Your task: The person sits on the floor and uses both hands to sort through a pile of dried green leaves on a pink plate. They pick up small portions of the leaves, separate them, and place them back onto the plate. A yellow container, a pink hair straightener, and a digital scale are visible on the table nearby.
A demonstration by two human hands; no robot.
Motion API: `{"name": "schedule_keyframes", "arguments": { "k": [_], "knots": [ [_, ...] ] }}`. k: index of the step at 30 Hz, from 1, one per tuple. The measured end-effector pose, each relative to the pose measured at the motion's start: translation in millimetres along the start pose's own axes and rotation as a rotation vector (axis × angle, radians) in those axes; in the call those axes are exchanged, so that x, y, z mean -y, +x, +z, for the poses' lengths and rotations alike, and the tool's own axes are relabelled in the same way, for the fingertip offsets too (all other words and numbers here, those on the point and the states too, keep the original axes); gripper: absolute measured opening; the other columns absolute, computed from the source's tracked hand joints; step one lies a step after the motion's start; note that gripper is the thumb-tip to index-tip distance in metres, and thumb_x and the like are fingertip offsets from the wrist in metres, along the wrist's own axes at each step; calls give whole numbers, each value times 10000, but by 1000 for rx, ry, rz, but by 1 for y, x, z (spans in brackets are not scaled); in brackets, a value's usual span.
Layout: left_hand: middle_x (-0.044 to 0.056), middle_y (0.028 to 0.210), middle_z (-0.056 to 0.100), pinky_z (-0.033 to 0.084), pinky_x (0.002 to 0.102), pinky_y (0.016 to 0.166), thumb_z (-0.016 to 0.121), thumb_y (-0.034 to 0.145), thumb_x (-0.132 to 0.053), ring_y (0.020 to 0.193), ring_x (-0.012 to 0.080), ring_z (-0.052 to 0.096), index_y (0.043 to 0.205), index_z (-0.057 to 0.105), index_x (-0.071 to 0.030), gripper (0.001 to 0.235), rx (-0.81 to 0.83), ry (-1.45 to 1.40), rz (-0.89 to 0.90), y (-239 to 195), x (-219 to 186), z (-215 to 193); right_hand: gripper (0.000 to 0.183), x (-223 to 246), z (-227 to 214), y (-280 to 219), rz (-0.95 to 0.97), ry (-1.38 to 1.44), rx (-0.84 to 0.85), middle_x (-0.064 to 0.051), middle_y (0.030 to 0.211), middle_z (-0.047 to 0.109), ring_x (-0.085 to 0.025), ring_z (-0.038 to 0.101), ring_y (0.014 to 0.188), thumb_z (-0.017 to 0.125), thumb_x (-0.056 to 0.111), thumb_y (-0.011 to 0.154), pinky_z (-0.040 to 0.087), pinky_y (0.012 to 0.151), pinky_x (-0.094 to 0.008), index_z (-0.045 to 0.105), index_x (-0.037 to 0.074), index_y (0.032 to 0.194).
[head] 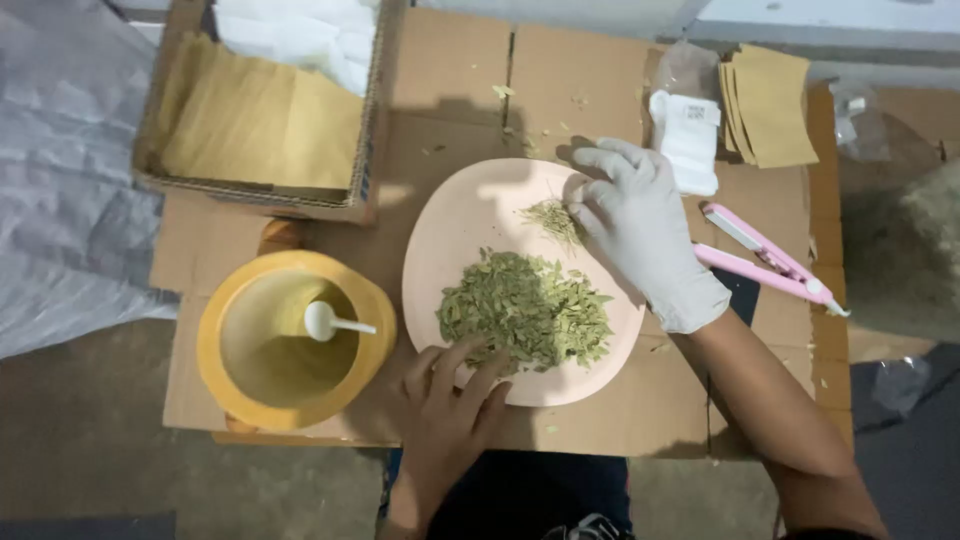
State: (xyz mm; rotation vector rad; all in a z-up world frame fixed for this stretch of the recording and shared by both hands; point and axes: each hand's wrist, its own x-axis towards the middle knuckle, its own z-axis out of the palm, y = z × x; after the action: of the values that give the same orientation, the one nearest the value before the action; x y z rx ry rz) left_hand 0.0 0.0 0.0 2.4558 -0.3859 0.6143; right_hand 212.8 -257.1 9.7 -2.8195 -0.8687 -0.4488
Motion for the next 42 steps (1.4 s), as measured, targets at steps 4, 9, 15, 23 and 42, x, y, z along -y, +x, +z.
{"name": "schedule_keyframes", "arguments": {
  "k": [4, 9, 15, 23, 42],
  "knots": [
    [-41, 1291, 719, 441, 386, 874, 604, 1125, -401, 1076, 228, 623, 1206, 792, -314, 222, -80, 87, 55, 2, 4, 2, 65, 9, -4, 3, 43, 15, 57, -44, 1379, 766, -322, 606, 1352, 800, 181, 925, 420, 1057, -537, 776, 124, 906],
    [-1, 1262, 733, 412, 389, 1000, 630, 1118, -345, 1129, 272, 587, 1164, 792, -242, 197, -43, -6, 19, -3, 3, 1, 66, 9, 0, 0, -40, 3, -89, -70, 1364, 737, -350, 635, 1301, 781, 111, 986, 461, 1020, -521, 774, 104, 921],
    [-13, 1298, 711, 410, 410, 1003, 642, 1103, -290, 1156, 292, 554, 1208, 790, -224, 193, -30, -28, -5, -12, 7, 7, 85, 6, -13, -2, -33, 39, -42, -72, 1423, 721, -362, 604, 1349, 812, 170, 947, 470, 1043, -538, 830, 99, 989],
    [52, 1322, 683, 445, 440, 1024, 642, 1112, -274, 1176, 328, 562, 1254, 777, -185, 215, 10, -79, -8, -10, 8, 7, 192, 8, -39, 0, -27, -12, -10, -95, 1442, 729, -377, 620, 1338, 803, 188, 1007, 489, 1020, -535, 779, 55, 871],
    [92, 1504, 547, 339, 506, 1081, 662, 1118, -477, 1346, 354, 427, 1289, 794, -240, 320, 56, 29, -60, -12, 5, 24, 170, 45, -44, -20, -49, 232, 538, -104, 822, 702, -423, 735, 840, 791, 270, 953, 610, 698, -567, 693, 147, 890]
  ]
}}
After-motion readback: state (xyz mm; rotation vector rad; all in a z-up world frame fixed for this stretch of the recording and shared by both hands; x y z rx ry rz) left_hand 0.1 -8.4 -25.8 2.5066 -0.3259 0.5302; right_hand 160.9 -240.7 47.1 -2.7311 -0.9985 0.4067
